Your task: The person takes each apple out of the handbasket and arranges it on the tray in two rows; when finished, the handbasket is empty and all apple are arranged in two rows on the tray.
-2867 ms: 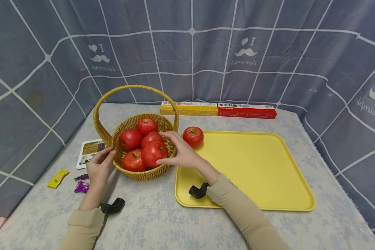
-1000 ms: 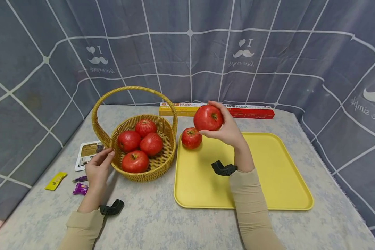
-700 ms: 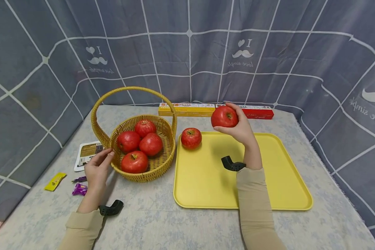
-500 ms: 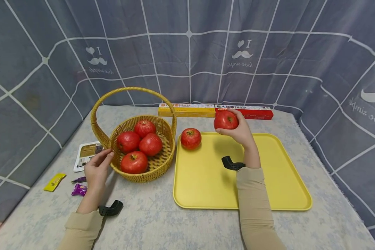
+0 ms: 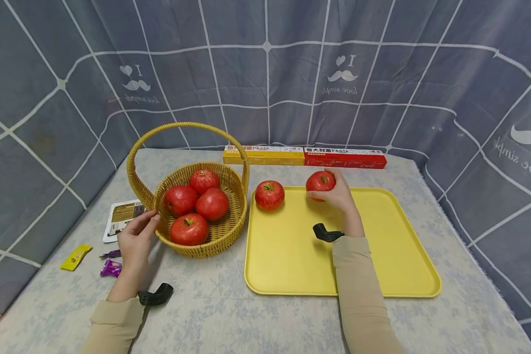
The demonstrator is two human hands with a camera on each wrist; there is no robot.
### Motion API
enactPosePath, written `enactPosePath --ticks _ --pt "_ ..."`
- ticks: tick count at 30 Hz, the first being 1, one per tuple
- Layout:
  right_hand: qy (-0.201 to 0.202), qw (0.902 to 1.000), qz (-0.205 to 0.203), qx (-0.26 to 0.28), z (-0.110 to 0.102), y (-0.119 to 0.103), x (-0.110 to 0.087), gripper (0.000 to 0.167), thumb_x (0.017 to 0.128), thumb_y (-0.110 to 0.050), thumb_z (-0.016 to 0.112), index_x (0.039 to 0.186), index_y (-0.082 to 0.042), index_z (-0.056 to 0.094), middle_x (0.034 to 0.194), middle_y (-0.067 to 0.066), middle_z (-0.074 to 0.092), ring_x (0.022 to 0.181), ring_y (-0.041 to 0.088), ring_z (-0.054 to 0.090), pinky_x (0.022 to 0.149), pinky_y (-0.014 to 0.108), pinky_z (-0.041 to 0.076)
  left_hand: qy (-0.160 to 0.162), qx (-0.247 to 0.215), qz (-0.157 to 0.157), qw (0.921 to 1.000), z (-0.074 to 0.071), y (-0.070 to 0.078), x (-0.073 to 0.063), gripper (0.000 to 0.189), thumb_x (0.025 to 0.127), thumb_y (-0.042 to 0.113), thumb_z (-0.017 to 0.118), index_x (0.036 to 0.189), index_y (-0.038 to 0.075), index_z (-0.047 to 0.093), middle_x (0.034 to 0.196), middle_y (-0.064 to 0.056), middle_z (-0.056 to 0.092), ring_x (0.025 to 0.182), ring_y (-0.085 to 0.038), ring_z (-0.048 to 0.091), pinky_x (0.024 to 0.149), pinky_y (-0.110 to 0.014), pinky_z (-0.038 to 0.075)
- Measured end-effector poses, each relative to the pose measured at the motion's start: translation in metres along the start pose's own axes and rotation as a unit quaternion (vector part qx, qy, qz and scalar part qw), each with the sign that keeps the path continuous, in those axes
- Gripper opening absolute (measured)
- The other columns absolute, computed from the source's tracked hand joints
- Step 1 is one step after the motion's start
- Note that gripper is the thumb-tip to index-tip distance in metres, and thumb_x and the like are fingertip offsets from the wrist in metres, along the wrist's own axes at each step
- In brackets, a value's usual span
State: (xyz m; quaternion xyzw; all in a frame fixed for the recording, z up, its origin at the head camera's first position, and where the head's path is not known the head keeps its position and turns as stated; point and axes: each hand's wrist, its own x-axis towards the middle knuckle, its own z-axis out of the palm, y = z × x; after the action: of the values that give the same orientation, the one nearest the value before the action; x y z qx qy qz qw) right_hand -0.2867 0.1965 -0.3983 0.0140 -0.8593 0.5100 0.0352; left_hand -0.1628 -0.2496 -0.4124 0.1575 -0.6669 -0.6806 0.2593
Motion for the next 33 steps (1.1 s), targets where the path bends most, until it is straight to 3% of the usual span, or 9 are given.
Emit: enactPosePath --ticks 20,26,33 --pt "-0.023 0.9981 0.049 -0.03 -0.002 0.02 0.006 0.092 0.074 -0.025 0.081 0.147 -0.011 0.026 0.142 0.019 0.035 0.126 0.039 0.035 0.098 0.053 0.039 0.007 0.011 -0.002 0.9999 -0.001 -0.002 0.001 0.021 0.084 0.014 0.072 0.103 0.005 0.072 0.089 0.013 0.066 0.088 -0.004 0.059 0.071 -0.009 0.046" --pt "-0.021 0.9974 0.033 -0.061 -0.009 0.006 -0.002 0.095 0.076 -0.026 0.079 0.149 -0.01 0.021 0.146 0.02 0.028 0.13 0.039 0.03 0.101 0.055 0.035 0.008 0.014 -0.009 0.9998 0.0 0.001 0.001 0.02 0.084 0.013 0.072 0.102 0.006 0.072 0.088 0.014 0.066 0.087 -0.003 0.059 0.07 -0.008 0.046" --pt "0.048 0.9986 -0.017 -0.015 -0.022 -0.028 -0.016 0.088 0.079 -0.027 0.076 0.149 -0.015 0.023 0.15 0.012 0.026 0.136 0.032 0.024 0.106 0.053 0.028 -0.003 0.012 -0.001 0.9999 0.0 -0.001 0.002 0.024 0.085 0.012 0.07 0.107 0.001 0.069 0.088 0.015 0.066 0.088 -0.002 0.058 0.071 -0.008 0.046"
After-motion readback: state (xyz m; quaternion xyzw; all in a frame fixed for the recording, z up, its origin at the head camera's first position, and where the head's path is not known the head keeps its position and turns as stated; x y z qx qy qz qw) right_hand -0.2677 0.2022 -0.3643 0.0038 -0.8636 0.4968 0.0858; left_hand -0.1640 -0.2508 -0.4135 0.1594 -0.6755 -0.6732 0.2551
